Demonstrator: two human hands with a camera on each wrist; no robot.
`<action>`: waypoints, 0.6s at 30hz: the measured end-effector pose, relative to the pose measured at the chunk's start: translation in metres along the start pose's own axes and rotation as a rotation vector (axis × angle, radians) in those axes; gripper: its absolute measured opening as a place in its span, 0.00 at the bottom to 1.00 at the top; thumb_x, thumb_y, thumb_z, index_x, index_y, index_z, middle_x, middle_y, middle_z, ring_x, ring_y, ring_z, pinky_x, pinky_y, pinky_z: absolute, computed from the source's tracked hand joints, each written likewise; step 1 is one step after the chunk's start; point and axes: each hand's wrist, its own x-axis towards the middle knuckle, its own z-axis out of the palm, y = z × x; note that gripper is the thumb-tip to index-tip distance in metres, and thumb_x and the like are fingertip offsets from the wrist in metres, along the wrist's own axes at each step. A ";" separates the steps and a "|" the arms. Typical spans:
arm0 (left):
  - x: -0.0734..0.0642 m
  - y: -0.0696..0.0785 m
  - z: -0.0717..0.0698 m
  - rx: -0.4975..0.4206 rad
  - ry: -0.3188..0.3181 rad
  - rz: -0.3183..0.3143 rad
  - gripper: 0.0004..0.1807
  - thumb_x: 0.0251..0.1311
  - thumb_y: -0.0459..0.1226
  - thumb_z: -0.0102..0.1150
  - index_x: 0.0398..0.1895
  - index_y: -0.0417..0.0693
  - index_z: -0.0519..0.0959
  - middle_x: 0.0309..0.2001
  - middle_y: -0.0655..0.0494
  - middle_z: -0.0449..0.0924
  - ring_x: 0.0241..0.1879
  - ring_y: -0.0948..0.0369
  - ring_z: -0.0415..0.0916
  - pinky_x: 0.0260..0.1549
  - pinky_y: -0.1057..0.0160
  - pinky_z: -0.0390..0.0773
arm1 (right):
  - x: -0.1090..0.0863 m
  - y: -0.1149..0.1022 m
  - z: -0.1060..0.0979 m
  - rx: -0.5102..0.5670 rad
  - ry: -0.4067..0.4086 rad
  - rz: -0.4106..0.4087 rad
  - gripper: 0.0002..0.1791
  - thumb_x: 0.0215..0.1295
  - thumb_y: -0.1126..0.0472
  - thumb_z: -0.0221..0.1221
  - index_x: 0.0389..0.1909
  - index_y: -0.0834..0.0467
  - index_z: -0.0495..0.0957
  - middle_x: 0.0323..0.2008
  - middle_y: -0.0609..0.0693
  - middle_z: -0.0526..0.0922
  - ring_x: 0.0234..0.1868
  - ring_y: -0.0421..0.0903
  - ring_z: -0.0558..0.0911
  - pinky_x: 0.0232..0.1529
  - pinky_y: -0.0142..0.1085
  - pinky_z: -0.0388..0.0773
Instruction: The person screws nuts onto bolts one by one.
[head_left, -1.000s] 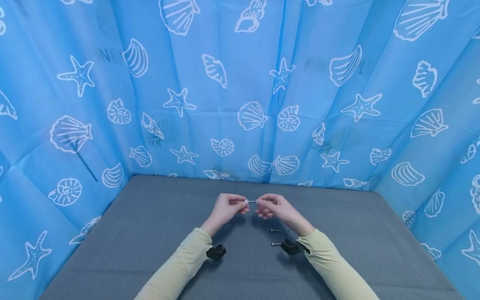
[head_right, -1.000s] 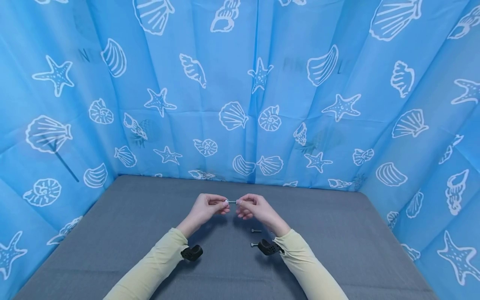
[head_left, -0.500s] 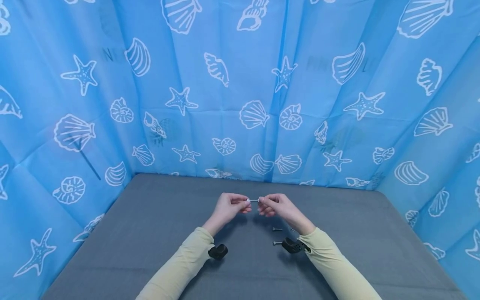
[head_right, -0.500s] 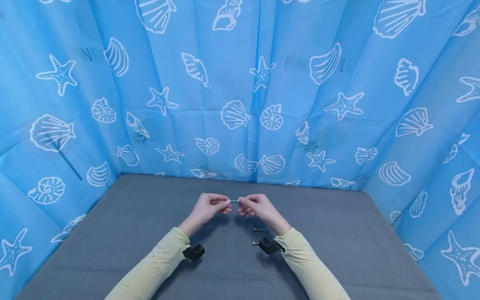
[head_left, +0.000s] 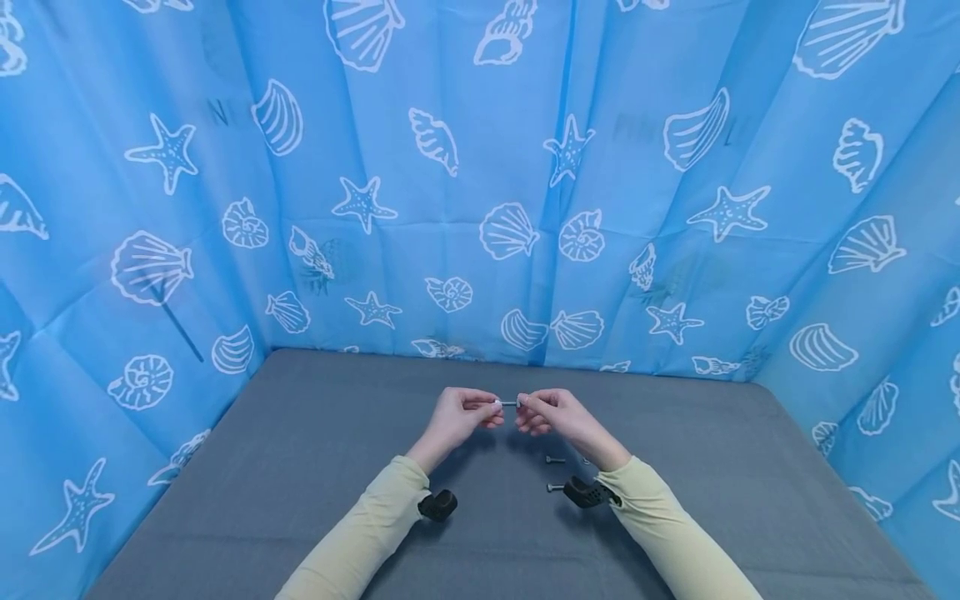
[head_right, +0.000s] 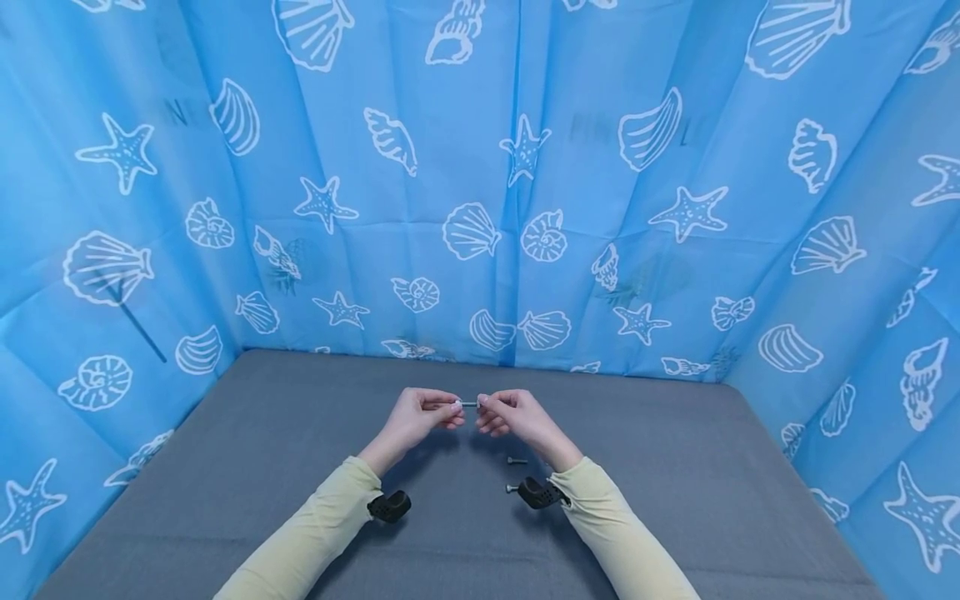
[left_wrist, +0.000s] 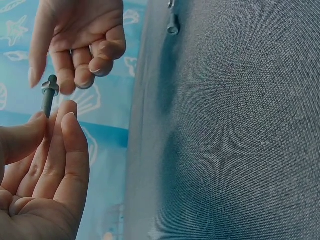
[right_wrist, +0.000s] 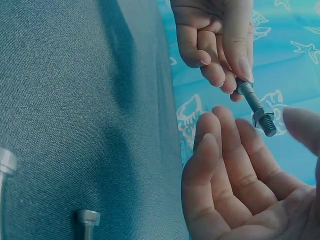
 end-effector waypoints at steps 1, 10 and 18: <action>0.000 0.000 0.000 -0.001 0.000 -0.001 0.13 0.62 0.31 0.61 0.44 0.26 0.80 0.32 0.45 0.85 0.33 0.54 0.84 0.39 0.50 0.82 | 0.000 0.000 0.000 0.007 0.001 0.002 0.22 0.72 0.52 0.53 0.48 0.71 0.74 0.40 0.66 0.81 0.41 0.56 0.83 0.47 0.51 0.80; 0.000 -0.003 -0.001 0.011 -0.001 0.006 0.14 0.61 0.32 0.61 0.44 0.26 0.80 0.31 0.46 0.85 0.31 0.56 0.84 0.38 0.51 0.82 | 0.002 0.004 -0.001 0.018 -0.014 -0.065 0.17 0.68 0.63 0.58 0.51 0.71 0.71 0.42 0.68 0.80 0.42 0.56 0.83 0.45 0.51 0.80; 0.001 -0.001 -0.001 -0.009 0.007 0.006 0.14 0.61 0.31 0.61 0.45 0.26 0.79 0.33 0.43 0.84 0.33 0.52 0.84 0.40 0.48 0.81 | 0.002 -0.001 0.000 -0.001 -0.004 -0.024 0.19 0.72 0.55 0.54 0.49 0.69 0.73 0.41 0.64 0.82 0.39 0.50 0.83 0.46 0.52 0.79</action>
